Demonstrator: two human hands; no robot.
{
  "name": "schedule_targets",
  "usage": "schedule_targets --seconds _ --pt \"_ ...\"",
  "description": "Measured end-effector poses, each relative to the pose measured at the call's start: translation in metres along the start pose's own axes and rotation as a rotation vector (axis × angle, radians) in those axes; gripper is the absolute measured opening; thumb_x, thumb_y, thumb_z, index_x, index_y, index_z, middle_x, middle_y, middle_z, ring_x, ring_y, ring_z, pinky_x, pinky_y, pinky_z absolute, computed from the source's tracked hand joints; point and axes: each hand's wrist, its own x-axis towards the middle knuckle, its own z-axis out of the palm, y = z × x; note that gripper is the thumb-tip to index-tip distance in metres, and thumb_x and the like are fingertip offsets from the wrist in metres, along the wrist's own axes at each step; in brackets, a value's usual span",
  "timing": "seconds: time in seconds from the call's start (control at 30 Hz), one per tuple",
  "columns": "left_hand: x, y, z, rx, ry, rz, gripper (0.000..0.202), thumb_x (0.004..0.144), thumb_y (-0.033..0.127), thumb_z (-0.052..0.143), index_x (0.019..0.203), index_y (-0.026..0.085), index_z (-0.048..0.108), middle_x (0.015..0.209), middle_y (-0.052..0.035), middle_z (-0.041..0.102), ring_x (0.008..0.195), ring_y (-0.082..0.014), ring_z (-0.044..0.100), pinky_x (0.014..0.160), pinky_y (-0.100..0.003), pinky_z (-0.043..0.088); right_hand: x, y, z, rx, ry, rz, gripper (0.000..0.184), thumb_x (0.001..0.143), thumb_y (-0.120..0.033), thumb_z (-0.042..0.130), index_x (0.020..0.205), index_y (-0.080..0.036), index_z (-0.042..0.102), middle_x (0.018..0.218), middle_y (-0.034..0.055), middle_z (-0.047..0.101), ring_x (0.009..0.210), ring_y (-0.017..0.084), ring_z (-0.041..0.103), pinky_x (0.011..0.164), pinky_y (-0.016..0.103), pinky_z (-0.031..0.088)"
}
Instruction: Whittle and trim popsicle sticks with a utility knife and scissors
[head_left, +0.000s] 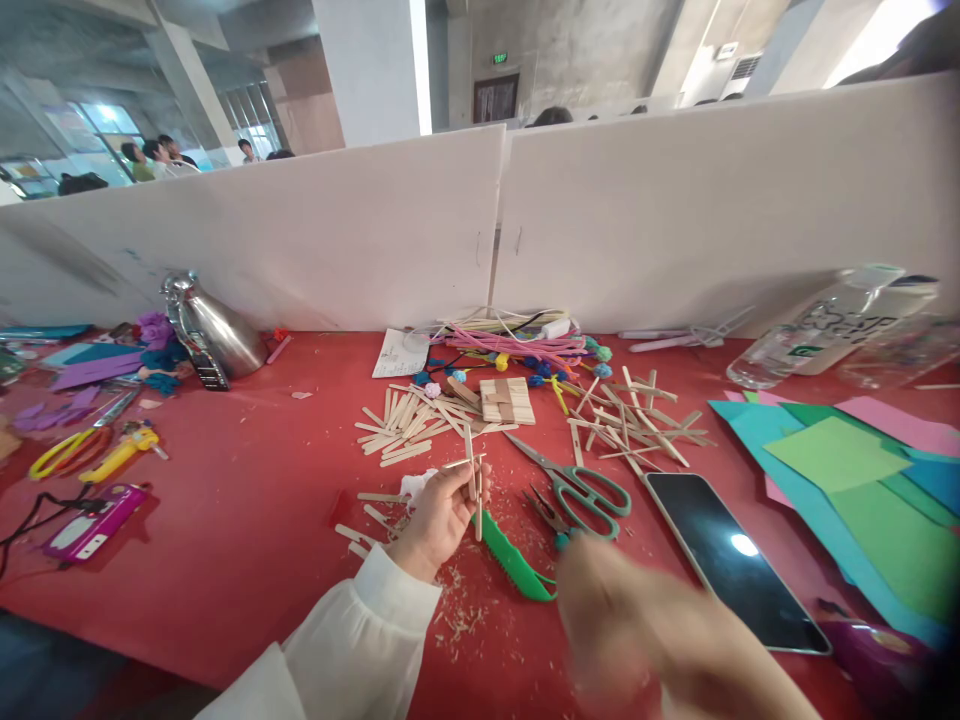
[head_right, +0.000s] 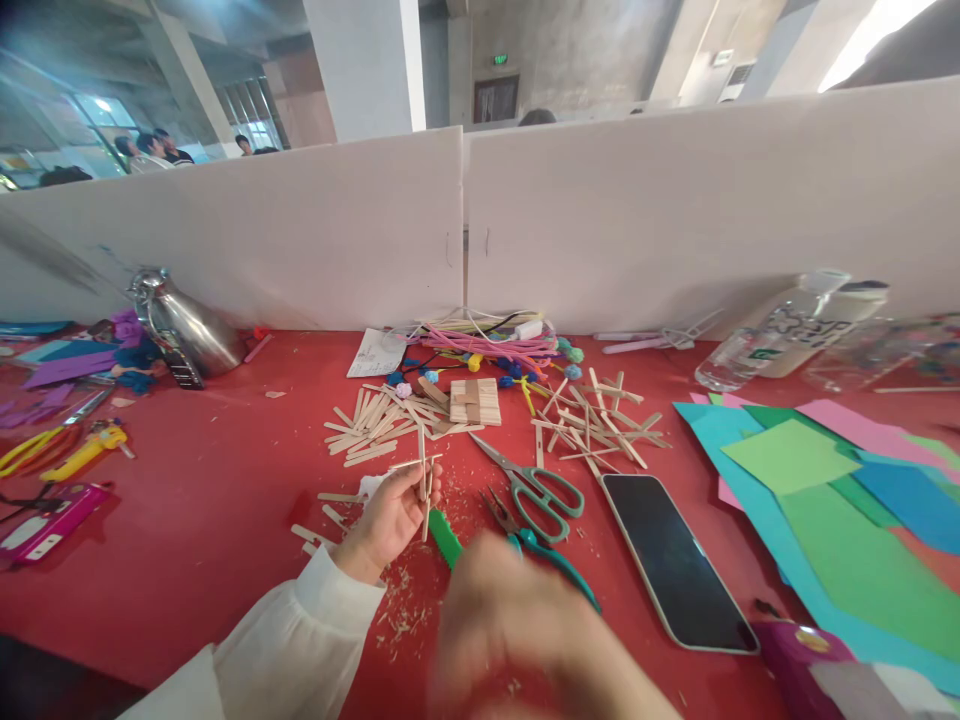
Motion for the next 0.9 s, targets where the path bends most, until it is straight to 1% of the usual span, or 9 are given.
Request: schedule_targets --seconds 0.03,0.1,0.2,0.33,0.43,0.5,0.6,0.7,0.9 --pt "-0.001 0.000 0.001 0.003 -0.009 -0.010 0.014 0.067 0.022 0.068 0.073 0.010 0.066 0.074 -0.0049 0.064 0.062 -0.0102 0.056 0.061 -0.023 0.043 0.038 -0.013 -0.018 -0.015 0.027 0.043 0.019 0.084 -0.036 0.052 0.102 -0.036 0.058 0.098 0.0019 0.064 0.091 0.019 0.059 0.072 0.032 0.048" --pt "-0.003 0.000 0.002 0.009 -0.031 -0.025 0.015 0.067 0.023 0.068 0.073 0.010 0.066 0.071 -0.0040 0.063 0.061 -0.0095 0.054 0.060 -0.022 0.042 0.100 -0.038 -0.039 -0.075 0.029 0.309 0.021 0.080 -0.038 0.056 0.096 -0.026 0.061 0.086 0.0044 0.067 0.078 0.020 0.062 0.070 0.033 0.048" --pt "-0.005 -0.001 0.004 0.002 -0.037 -0.048 0.017 0.068 0.026 0.068 0.074 0.010 0.067 0.068 -0.0027 0.061 0.059 -0.0082 0.053 0.058 -0.020 0.041 0.141 -0.059 -0.032 -0.025 0.004 0.439 0.021 0.073 -0.042 0.059 0.081 -0.022 0.062 0.067 0.0024 0.066 0.058 0.019 0.061 0.054 0.028 0.046" --pt "-0.007 0.001 0.006 -0.013 -0.040 -0.037 0.017 0.067 0.026 0.069 0.075 0.010 0.066 0.070 -0.0027 0.063 0.061 -0.0084 0.054 0.060 -0.020 0.042 0.134 -0.053 -0.009 0.058 0.054 0.472 0.019 0.078 -0.034 0.049 0.064 -0.021 0.053 0.056 0.0000 0.058 0.050 0.016 0.055 0.047 0.025 0.041" --pt "-0.007 0.004 0.006 -0.027 -0.035 -0.052 0.016 0.068 0.022 0.069 0.075 0.009 0.064 0.073 -0.0041 0.064 0.063 -0.0096 0.056 0.061 -0.021 0.044 0.129 -0.045 -0.017 0.132 0.065 0.496 0.021 0.082 -0.034 0.042 0.066 -0.021 0.048 0.050 -0.0029 0.051 0.045 0.013 0.051 0.043 0.023 0.039" --pt "-0.007 0.007 0.006 -0.072 -0.032 -0.103 0.012 0.069 0.019 0.067 0.068 0.010 0.059 0.066 -0.0019 0.061 0.054 -0.0060 0.051 0.051 -0.017 0.040 0.129 -0.044 -0.029 0.186 0.040 0.493 0.021 0.082 -0.036 0.042 0.071 -0.020 0.051 0.050 -0.0042 0.049 0.044 0.012 0.048 0.042 0.022 0.039" --pt "-0.006 0.010 0.005 -0.132 -0.057 -0.197 0.019 0.070 0.011 0.062 0.060 0.013 0.046 0.049 0.0057 0.043 0.039 -0.0012 0.033 0.037 -0.013 0.025 0.131 -0.048 -0.041 0.218 0.054 0.482 0.025 0.080 -0.039 0.045 0.078 -0.018 0.058 0.054 -0.0041 0.048 0.045 0.010 0.043 0.044 0.022 0.037" --pt "-0.005 0.014 0.005 -0.153 -0.080 -0.282 0.025 0.074 0.012 0.057 0.059 0.015 0.037 0.046 0.0088 0.026 0.035 -0.0014 0.023 0.033 -0.012 0.015 0.130 -0.049 -0.044 0.224 0.096 0.497 0.028 0.081 -0.040 0.045 0.076 -0.017 0.060 0.053 -0.0047 0.042 0.046 0.009 0.037 0.043 0.021 0.033" --pt "-0.007 0.020 0.004 -0.146 -0.116 -0.369 0.029 0.078 0.013 0.050 0.058 0.017 0.029 0.047 0.0094 0.014 0.034 -0.0028 0.015 0.031 -0.012 0.009 0.128 -0.045 -0.043 0.240 0.142 0.551 0.030 0.079 -0.041 0.046 0.076 -0.015 0.060 0.052 -0.0053 0.036 0.047 0.010 0.035 0.044 0.022 0.031"
